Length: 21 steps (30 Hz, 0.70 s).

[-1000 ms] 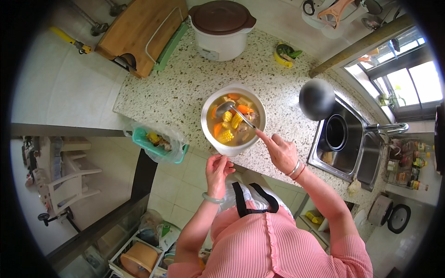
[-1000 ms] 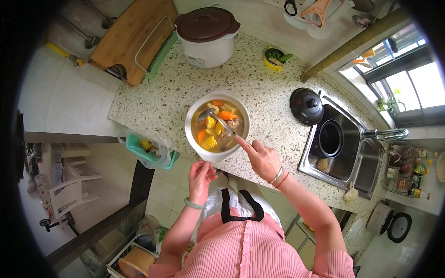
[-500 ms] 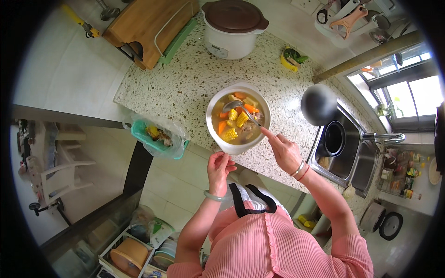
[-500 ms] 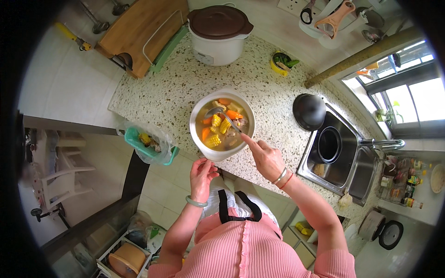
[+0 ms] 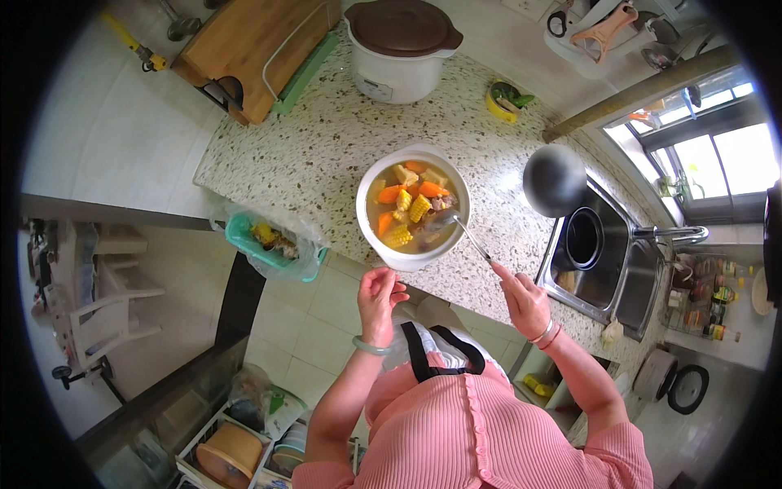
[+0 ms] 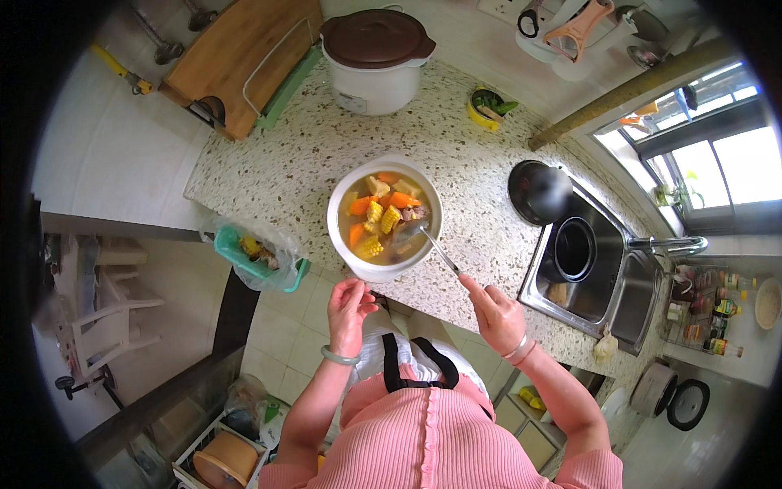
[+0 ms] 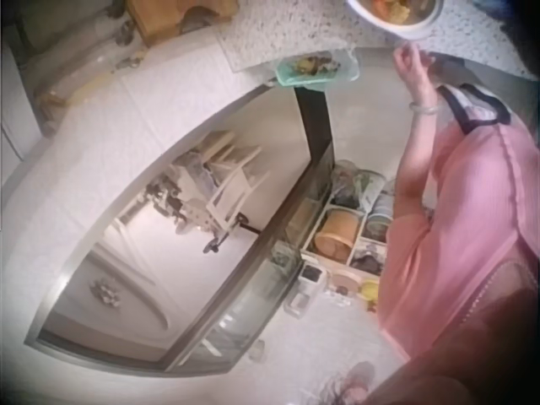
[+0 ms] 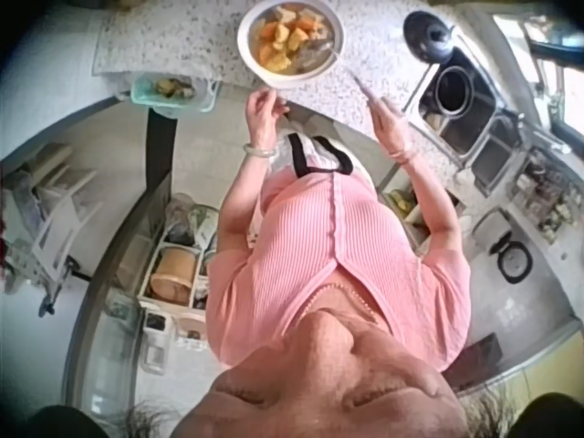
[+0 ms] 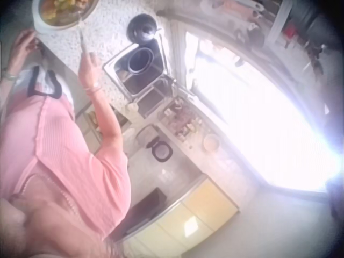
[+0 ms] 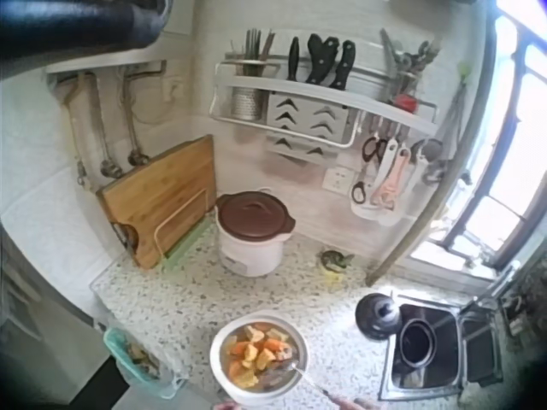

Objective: The person retrieves a white bowl from a cabinet and places it on the counter. They then use a ladle to transfer cooked meat, corn, and carrots from a black pot into the bowl. Finally, the person pours the remaining broth from the pot into the bowl and stirs the contents.

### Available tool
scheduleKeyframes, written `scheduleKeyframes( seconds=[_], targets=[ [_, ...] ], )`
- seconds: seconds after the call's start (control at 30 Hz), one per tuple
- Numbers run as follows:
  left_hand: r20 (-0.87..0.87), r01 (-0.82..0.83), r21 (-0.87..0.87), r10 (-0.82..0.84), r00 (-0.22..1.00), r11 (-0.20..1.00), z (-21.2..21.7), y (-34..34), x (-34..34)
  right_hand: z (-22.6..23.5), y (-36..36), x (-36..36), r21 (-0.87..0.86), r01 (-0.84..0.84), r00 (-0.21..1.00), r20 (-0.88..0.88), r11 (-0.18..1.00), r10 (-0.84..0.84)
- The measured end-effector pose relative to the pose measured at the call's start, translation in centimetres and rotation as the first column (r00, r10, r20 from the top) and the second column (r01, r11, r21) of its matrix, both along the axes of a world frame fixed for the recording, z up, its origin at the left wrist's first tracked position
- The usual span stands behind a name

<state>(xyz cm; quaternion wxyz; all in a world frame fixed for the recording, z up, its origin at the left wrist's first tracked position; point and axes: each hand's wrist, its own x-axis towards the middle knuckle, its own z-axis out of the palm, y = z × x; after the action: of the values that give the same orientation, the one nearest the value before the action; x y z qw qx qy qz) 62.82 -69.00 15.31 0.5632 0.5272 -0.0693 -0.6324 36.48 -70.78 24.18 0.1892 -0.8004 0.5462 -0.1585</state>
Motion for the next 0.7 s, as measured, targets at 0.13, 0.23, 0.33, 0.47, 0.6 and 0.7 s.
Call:
scheduleKeyframes(
  seconds=[0.13,0.23,0.33,0.47,0.6,0.7],
  targets=[
    [0.010,0.025,0.005,-0.025,1.000,1.000,0.0,0.1,0.1,-1.2,-0.6,1.2,0.001,0.003,1.000,0.006,1.000,-0.003],
    [0.041,0.035,0.007,-0.035,0.999,0.999,-0.1,0.3,0.2,-1.4,-1.1,2.4,0.034,0.050,0.998,0.036,0.998,-0.051],
    [0.078,0.032,0.014,-0.033,0.996,0.999,0.0,0.4,0.3,-1.6,-1.6,2.6,0.062,0.071,0.975,0.205,0.996,-0.082],
    [0.124,0.027,0.018,-0.029,0.992,0.999,0.4,0.3,0.6,-1.2,-1.2,2.0,0.082,0.092,0.956,0.270,0.992,-0.111],
    [0.206,0.057,-0.018,-0.052,0.977,0.998,0.6,0.0,0.9,-0.9,0.2,1.6,0.086,0.127,0.980,0.142,0.988,-0.139],
    [0.285,0.075,-0.042,-0.060,0.957,0.996,0.7,-0.4,0.9,-1.6,0.9,1.4,0.048,0.136,0.977,0.161,0.990,-0.142]
  ],
)
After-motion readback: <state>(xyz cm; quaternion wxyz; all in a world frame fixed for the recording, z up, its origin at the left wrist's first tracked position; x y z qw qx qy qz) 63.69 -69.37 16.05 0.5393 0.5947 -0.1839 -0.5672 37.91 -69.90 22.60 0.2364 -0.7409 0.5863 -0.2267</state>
